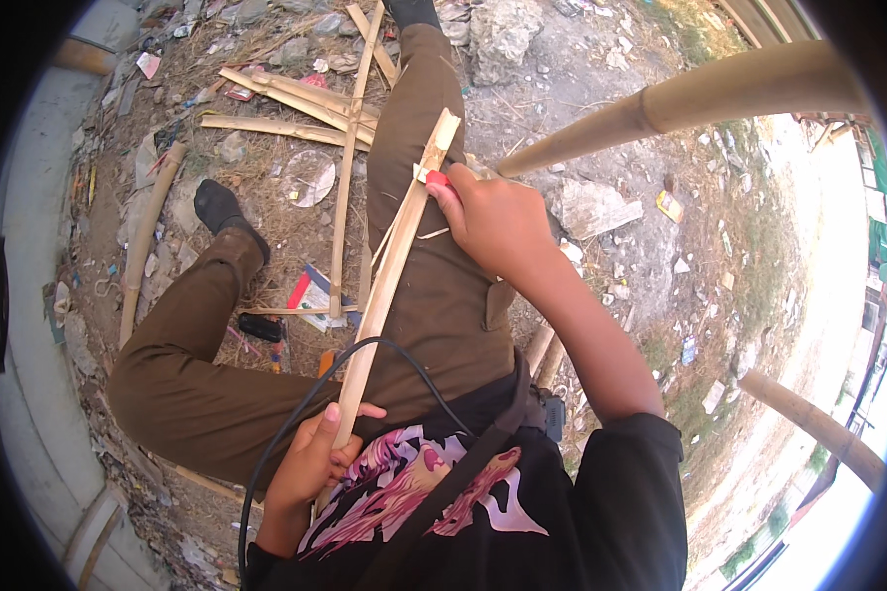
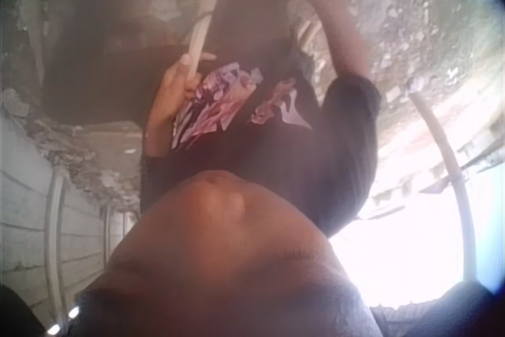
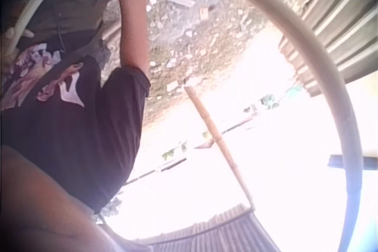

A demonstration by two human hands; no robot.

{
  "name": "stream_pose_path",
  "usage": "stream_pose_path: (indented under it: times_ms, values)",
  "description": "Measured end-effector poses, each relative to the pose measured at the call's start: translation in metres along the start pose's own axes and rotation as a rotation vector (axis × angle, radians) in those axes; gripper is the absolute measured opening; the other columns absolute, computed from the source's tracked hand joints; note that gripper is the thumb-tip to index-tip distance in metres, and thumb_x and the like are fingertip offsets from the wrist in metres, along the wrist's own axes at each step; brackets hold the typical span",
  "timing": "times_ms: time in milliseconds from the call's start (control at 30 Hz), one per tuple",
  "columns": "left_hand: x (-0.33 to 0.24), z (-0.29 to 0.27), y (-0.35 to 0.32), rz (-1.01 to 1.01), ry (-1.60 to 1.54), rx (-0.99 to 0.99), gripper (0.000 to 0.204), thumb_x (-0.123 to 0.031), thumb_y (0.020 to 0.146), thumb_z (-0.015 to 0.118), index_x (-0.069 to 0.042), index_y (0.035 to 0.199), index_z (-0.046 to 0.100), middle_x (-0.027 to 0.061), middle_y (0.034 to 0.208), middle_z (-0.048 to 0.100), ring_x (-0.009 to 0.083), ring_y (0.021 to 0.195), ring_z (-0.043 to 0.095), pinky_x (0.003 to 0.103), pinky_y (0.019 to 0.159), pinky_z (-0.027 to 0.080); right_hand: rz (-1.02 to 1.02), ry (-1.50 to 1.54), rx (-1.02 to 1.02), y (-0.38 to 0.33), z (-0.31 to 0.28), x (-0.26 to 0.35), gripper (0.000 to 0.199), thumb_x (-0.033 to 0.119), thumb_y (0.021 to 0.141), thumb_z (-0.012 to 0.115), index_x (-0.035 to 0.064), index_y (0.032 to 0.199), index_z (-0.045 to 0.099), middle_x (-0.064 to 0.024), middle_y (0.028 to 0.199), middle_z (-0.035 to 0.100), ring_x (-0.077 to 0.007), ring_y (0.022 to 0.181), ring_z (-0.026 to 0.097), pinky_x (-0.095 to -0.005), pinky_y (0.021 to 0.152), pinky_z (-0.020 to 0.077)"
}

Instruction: The person sits on the ground and uses a red utility knife to shave and smooth a thin bamboo stick held against their leg. They repeatedly scrape the knife along the bamboo to remove splinters and create a smooth surface.

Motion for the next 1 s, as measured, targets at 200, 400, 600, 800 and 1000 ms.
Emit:
stream_pose_path:
  times_ms: [200,400,600,800,1000]
  values:
    - [-0.004,-0.001,0.001,0.029,0.027,-0.027,0.069,-0.059,0.114,0.029,-0.002,0.137,0.06,-0.0093,0.061,0.031,0.0006,0.049,0.023,0.022,0.045,0.017,-0.015,-0.009,0.007,0.021,0.005,-0.004,0.041,0.047,0.109,0.051,0.0102,0.095,0.061,-0.0182,0.069,0.069,-0.0386,0.059,0.069,-0.0492,0.051,0.0521]
    - [-0.002,-0.004,0.001,-0.002,0.008,-0.008,0.068,-0.058,0.114,0.029,-0.003,0.138,0.06,-0.0098,0.061,0.031,0.0005,0.048,0.023,0.021,0.044,0.016,0.334,1.363,0.351,0.032,0.062,-0.041,0.05,0.05,0.113,0.041,0.0078,0.091,0.056,-0.0049,0.068,0.056,-0.0159,0.043,0.046,-0.0336,0.041,0.0393]
    - [0.0,-0.004,0.003,0.021,0.001,-0.016,0.068,-0.058,0.114,0.029,-0.003,0.138,0.06,-0.01,0.061,0.031,0.0003,0.049,0.024,0.021,0.044,0.017,0.672,1.546,0.325,0.015,0.027,-0.04,0.058,0.063,0.103,0.06,0.0054,0.093,0.06,0.0044,0.067,0.048,-0.0041,0.048,0.039,-0.0229,0.044,0.0319]
    - [-0.001,-0.005,0.004,0.019,0.01,-0.019,0.068,-0.058,0.114,0.03,-0.002,0.139,0.059,-0.0098,0.061,0.032,0.0002,0.049,0.024,0.02,0.044,0.018,0.434,1.028,-0.053,0.035,0.021,-0.037,0.041,0.037,0.086,0.09,0.0002,0.095,0.074,0.0058,0.073,0.062,-0.0032,0.065,0.053,-0.0223,0.06,0.0412]
    - [-0.001,-0.003,0.006,0.054,0.001,-0.043,0.067,-0.057,0.114,0.031,-0.002,0.139,0.059,-0.0095,0.061,0.032,0.0005,0.05,0.024,0.021,0.045,0.019,0.344,0.777,-0.252,0.054,0.03,-0.034,0.028,0.027,0.089,0.085,0.0013,0.091,0.074,-0.0016,0.074,0.07,-0.0083,0.064,0.06,-0.0285,0.062,0.0479]
Point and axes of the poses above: each hand's wrist, its own y-axis towards the middle knuckle, its own z-axis out of the palm, x = y × z, the point moved 7 cm from there along y, towards the middle knuckle
